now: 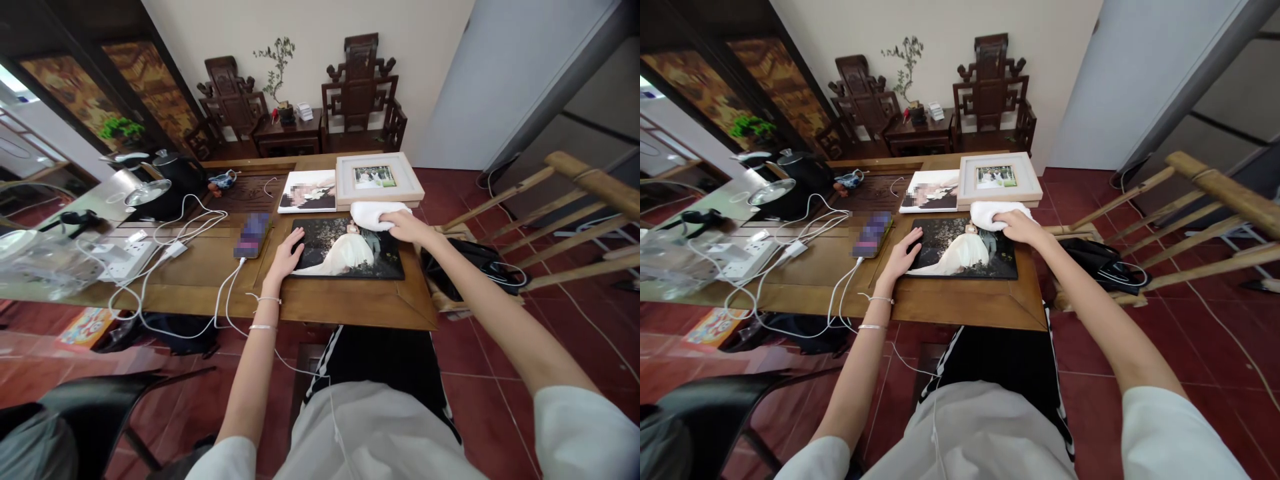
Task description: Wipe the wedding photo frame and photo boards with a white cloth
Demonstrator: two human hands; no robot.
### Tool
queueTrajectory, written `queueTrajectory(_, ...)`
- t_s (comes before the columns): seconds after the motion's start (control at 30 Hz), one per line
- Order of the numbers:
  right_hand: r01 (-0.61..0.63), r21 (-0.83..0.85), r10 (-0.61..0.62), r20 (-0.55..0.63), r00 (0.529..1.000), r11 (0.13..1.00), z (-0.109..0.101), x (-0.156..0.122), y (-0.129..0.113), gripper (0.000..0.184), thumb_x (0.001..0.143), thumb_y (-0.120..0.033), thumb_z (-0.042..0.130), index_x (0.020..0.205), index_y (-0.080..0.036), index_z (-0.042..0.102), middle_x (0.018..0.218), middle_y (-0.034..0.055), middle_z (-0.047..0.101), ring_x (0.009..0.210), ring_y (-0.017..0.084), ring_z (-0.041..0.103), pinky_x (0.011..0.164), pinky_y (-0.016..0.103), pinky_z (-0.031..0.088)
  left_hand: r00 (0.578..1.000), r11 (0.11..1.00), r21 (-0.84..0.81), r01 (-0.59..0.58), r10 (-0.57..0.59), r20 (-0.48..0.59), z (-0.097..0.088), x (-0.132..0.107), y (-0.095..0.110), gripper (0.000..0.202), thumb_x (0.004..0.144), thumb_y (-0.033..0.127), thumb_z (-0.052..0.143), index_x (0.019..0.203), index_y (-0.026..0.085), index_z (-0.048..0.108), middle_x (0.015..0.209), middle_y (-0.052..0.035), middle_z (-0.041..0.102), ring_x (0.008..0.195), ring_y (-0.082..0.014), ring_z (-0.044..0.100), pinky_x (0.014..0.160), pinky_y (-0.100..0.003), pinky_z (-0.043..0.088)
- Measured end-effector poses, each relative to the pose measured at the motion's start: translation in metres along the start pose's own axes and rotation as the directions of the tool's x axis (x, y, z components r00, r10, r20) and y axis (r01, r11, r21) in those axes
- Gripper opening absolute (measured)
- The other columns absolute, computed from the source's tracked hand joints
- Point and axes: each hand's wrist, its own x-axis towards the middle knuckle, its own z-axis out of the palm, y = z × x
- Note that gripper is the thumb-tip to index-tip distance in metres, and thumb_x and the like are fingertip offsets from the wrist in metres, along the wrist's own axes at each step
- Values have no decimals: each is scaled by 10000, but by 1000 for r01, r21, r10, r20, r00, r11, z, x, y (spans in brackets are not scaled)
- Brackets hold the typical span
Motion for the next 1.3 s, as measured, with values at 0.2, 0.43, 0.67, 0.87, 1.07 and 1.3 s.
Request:
queueTrajectory(0.2,-6,-22,6,-12,1000,1000,13,-14,-7,533,673,24,426,1084,-129,729,1200,149,713,1085,288,644,964,370,463,1000,1000,5,-9,9,-3,1,0,-1,418,949,266,489,1340,159,593,1481,-110,521,1425,-238,429,1220,-440,296)
queueTrajectory(0.43,93,-27,-93,17,996,995,32,-110,-66,573,620,45,417,1066,-158,713,1488,173,493,1419,331,397,1140,657,257,999,1000,16,-26,26,-23,3,0,-2,407,950,267,490,1334,182,597,1479,-93,527,1418,-238,440,1217,-447,306)
queueTrajectory(0.67,201,8,-201,59,978,980,32,-152,-99,540,627,72,390,963,-202,711,1472,86,529,1462,334,310,1117,732,225,999,1000,15,-25,25,-35,4,0,-2,406,946,265,488,1324,171,602,1472,-103,532,1412,-234,448,1210,-450,318)
queueTrajectory(0.87,84,-38,-80,99,992,996,23,-98,-80,615,629,42,427,1145,-161,694,1456,193,523,1411,323,411,1120,653,290,999,999,19,-33,34,-33,2,-1,0,410,943,273,494,1325,168,599,1472,-106,531,1412,-226,448,1212,-437,316)
queueTrajectory(1.07,53,-47,-47,119,992,998,6,-16,-39,610,675,17,435,1203,-145,694,1273,149,680,1185,302,614,1012,410,437,999,999,12,-33,34,-28,1,-1,-1,413,941,274,494,1326,168,598,1470,-104,533,1411,-224,450,1213,-440,314)
queueTrajectory(1.3,23,-53,-17,103,995,998,-3,24,-22,575,713,30,386,1175,-83,709,1203,155,712,1098,280,643,921,290,432,1000,1000,15,-19,20,-20,0,-1,2,414,941,286,497,1330,185,597,1476,-89,527,1412,-219,448,1212,-446,312)
